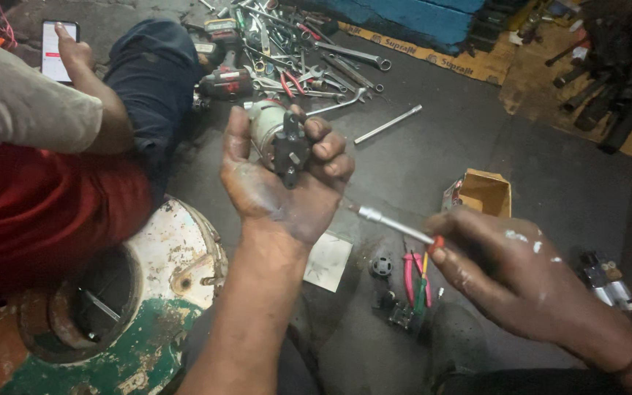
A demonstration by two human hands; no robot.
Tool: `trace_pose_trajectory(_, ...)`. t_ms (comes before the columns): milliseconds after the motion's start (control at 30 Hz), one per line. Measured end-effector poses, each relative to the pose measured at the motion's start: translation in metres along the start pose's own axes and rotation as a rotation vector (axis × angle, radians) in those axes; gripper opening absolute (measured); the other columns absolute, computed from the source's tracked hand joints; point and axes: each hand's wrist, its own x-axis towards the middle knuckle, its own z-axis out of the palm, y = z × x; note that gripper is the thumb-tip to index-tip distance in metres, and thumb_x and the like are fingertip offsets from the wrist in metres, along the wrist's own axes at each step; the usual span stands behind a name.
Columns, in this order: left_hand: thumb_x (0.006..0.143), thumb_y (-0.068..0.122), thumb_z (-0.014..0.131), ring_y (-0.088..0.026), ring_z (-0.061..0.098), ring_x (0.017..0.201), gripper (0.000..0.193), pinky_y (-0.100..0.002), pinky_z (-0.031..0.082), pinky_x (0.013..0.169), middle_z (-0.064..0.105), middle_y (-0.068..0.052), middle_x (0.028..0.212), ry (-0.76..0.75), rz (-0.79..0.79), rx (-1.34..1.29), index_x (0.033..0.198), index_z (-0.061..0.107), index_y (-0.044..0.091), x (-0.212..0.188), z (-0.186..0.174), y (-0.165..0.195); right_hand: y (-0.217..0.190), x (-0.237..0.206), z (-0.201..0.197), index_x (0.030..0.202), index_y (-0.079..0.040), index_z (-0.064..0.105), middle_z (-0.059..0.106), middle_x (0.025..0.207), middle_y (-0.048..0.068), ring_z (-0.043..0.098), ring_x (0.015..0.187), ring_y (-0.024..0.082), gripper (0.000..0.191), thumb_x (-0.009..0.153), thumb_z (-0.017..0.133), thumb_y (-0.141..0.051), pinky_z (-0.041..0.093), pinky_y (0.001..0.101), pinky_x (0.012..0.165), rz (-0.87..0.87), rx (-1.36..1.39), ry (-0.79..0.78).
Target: The person uses a screwdriver to tighten screws on a small cylindrical motor held in their left hand. They switch between different screwdrivers and repeatedly adjust the motor's position to access different screws.
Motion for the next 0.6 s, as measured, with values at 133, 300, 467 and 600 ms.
trace_pose_trajectory(133,0.091,0.053,0.058,-0.027,0.059,0.073,0.047,-0.039,0.046,0.066,0.061,-0.013,0.083,0.008,0.050,0.136,0.094,0.063,0.006,0.000,0.003,-0.001,0.006,0.002,0.001,0.107,-0.005,0.061,0.065,0.081,0.006,0.064,0.066,0.012,0.015,0.096,0.060,-0.015,0.058,0.0320,0.052,0.018,0.500,0.043)
trace_pose_trajectory(300,0.074,0.028,0.065,-0.031,0.070,0.083,0.030,-0.048,0.057,0.073,0.070,-0.014,0.089,0.203,0.123,0.603,0.095,0.064,0.006,0.004,0.011,-0.006,0.004,0.003,-0.002,0.098,-0.004,0.059,0.061,0.074,0.004,0.050,0.054,0.009,0.011,0.092,0.057,-0.011,0.043,0.0284,0.044,0.261,0.640,0.117)
trace_pose_trajectory(467,0.071,0.003,0.072,-0.024,0.069,0.079,0.031,-0.038,0.060,0.068,0.069,-0.011,0.088,0.096,0.139,0.841,0.101,0.064,0.004,0.002,0.009,-0.027,-0.002,0.003,-0.004,0.105,-0.004,0.060,0.063,0.086,0.007,0.058,0.072,0.010,0.014,0.093,0.060,-0.010,0.052,0.0278,0.058,0.186,0.588,0.127)
trace_pose_trajectory(600,0.070,0.000,0.077,-0.017,0.071,0.075,0.030,-0.035,0.067,0.064,0.068,-0.005,0.086,0.067,0.029,0.923,0.096,0.064,0.004,-0.002,0.007,-0.038,-0.001,0.002,-0.003,0.102,-0.006,0.061,0.064,0.091,0.005,0.065,0.083,0.012,0.013,0.090,0.064,-0.011,0.059,0.0289,0.068,0.158,0.460,0.166)
